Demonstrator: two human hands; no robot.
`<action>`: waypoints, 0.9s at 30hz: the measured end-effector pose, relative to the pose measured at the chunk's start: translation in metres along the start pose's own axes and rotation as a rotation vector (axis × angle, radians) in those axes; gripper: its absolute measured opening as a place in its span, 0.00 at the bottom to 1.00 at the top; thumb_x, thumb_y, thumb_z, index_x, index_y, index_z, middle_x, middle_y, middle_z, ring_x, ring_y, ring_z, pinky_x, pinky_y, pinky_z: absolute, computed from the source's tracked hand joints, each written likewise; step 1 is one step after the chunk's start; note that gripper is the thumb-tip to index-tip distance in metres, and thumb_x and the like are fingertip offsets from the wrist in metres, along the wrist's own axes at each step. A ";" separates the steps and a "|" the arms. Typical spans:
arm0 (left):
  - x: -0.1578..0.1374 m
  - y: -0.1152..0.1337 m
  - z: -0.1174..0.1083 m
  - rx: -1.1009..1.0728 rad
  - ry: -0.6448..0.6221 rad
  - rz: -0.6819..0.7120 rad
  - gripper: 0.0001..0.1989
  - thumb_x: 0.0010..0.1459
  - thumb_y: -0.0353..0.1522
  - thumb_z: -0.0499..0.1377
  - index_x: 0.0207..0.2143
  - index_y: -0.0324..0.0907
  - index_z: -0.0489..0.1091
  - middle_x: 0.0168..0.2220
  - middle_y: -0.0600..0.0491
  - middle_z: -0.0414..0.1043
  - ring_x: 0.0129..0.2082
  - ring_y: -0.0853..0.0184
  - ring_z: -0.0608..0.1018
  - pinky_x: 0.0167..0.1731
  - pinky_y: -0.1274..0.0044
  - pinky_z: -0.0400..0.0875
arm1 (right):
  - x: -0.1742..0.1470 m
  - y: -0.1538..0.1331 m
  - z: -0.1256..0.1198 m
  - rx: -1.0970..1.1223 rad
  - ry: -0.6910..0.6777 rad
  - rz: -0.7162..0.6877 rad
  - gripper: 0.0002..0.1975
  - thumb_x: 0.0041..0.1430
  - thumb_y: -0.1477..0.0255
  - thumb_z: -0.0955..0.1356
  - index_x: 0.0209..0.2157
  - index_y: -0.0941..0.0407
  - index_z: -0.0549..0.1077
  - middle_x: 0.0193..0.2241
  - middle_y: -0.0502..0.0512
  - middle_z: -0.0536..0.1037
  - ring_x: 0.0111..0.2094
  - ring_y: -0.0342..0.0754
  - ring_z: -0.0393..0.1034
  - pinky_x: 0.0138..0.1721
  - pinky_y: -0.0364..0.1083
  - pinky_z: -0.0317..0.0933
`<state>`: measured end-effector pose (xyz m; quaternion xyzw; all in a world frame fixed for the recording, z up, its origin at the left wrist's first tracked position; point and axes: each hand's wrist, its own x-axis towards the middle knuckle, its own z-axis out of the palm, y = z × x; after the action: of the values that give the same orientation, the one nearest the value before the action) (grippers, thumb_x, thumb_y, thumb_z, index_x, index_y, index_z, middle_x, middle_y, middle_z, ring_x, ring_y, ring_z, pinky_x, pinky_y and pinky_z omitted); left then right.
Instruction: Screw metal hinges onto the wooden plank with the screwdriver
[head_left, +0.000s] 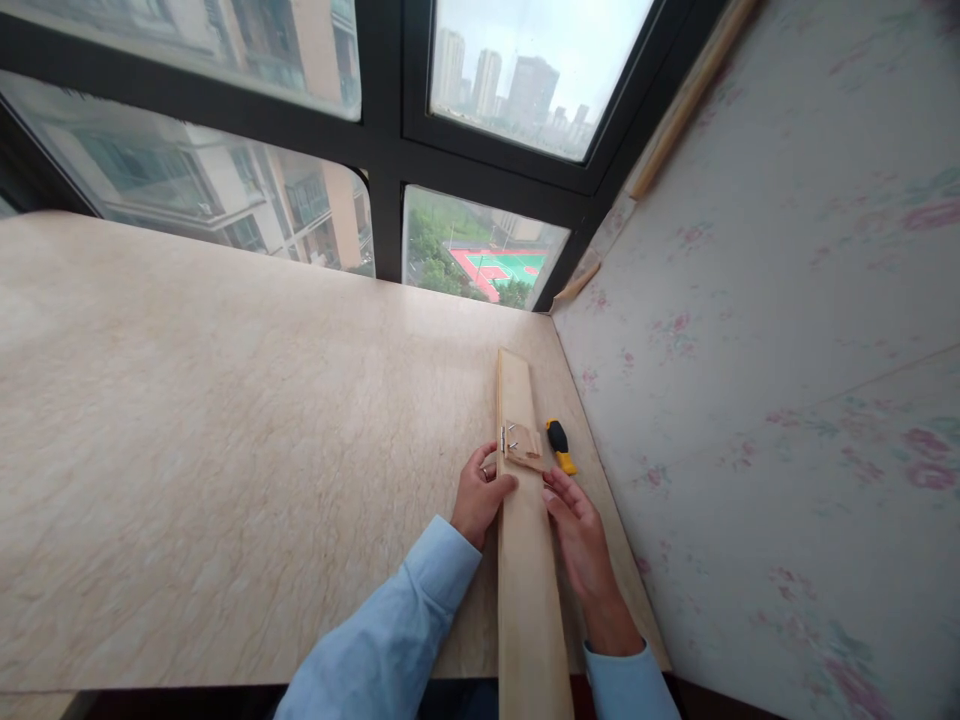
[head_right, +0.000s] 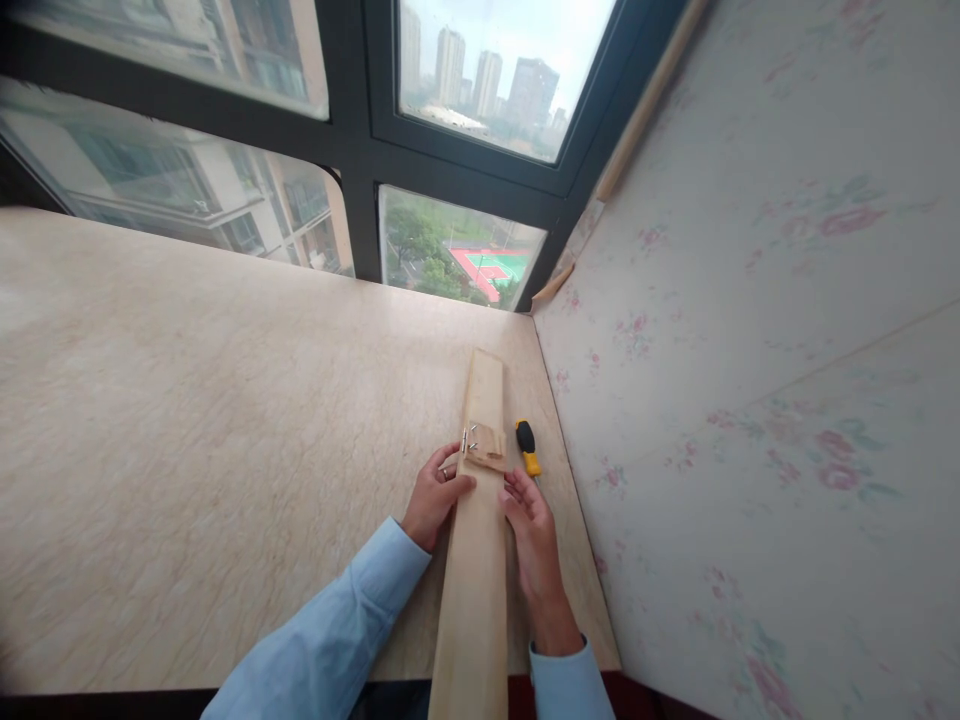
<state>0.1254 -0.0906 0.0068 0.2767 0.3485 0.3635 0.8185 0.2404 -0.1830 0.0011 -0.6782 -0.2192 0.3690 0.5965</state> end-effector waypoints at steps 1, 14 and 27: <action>0.000 0.000 -0.002 -0.031 -0.019 -0.019 0.36 0.37 0.27 0.68 0.52 0.38 0.65 0.35 0.48 0.80 0.29 0.61 0.81 0.30 0.73 0.75 | -0.001 -0.002 0.000 -0.011 -0.009 0.002 0.32 0.50 0.58 0.73 0.56 0.54 0.71 0.56 0.60 0.75 0.58 0.60 0.68 0.60 0.60 0.61; 0.003 0.001 -0.009 -0.206 -0.072 -0.054 0.42 0.32 0.27 0.73 0.52 0.39 0.61 0.34 0.48 0.80 0.28 0.61 0.81 0.30 0.71 0.76 | -0.008 -0.020 0.009 -0.462 -0.048 -0.440 0.29 0.61 0.62 0.68 0.63 0.51 0.65 0.67 0.57 0.59 0.68 0.56 0.50 0.68 0.61 0.44; 0.007 -0.006 -0.016 -0.105 -0.078 0.064 0.32 0.38 0.31 0.74 0.47 0.39 0.69 0.32 0.51 0.78 0.30 0.63 0.81 0.31 0.75 0.75 | -0.017 -0.055 0.057 -0.802 -0.274 -0.880 0.30 0.63 0.75 0.63 0.65 0.45 0.60 0.70 0.50 0.51 0.71 0.56 0.42 0.67 0.64 0.47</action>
<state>0.1192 -0.0851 -0.0098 0.2584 0.2878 0.3961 0.8328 0.1942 -0.1486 0.0582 -0.6423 -0.6754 0.0607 0.3573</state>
